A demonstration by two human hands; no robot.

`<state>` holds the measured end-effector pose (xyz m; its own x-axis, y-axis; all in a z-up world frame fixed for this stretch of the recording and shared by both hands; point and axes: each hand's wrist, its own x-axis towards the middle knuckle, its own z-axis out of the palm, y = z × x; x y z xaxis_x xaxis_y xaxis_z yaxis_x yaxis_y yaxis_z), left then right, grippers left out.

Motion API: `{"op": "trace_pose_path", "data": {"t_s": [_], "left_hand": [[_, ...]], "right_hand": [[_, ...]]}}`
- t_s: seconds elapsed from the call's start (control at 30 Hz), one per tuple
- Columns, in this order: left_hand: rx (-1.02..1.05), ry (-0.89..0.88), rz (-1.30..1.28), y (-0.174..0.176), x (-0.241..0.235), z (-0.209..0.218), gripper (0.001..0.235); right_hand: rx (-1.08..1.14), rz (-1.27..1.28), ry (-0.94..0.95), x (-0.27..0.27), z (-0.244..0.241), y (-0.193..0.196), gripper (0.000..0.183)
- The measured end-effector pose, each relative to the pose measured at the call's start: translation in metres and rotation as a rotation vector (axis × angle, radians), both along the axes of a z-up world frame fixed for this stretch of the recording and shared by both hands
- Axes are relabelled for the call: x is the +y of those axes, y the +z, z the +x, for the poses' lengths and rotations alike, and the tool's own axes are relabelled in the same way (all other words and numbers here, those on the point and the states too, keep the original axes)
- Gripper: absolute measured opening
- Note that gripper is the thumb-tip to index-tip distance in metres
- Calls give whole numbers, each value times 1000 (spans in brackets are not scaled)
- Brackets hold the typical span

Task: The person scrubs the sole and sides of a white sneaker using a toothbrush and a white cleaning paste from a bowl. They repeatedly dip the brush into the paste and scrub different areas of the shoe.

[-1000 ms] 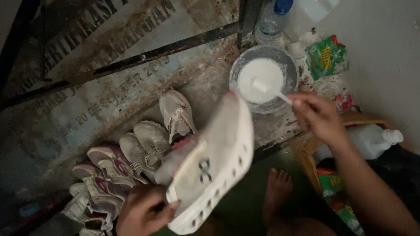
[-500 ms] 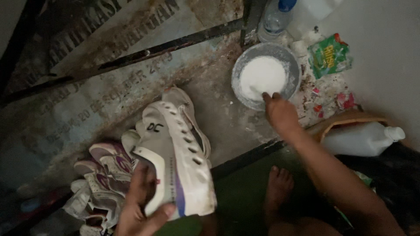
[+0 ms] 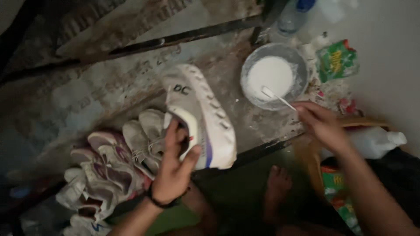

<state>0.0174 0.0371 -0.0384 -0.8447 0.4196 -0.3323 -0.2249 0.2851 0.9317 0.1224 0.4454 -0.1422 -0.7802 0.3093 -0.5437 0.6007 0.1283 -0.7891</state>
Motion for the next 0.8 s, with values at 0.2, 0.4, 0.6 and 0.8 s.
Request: {"op": "trace_pose_path", "data": {"t_s": [0.2, 0.4, 0.6, 0.8], "left_hand": [[56, -151, -94, 15, 27, -5, 86], [4, -166, -156, 33, 31, -4, 91], [-77, -36, -96, 31, 30, 3, 95], [-164, 34, 31, 34, 31, 2, 92]], "right_hand": [[-513, 251, 315, -34, 3, 158, 46], [115, 138, 695, -38, 22, 141, 49], [534, 428, 747, -46, 16, 147, 48], [617, 977, 1059, -36, 35, 140, 64]]}}
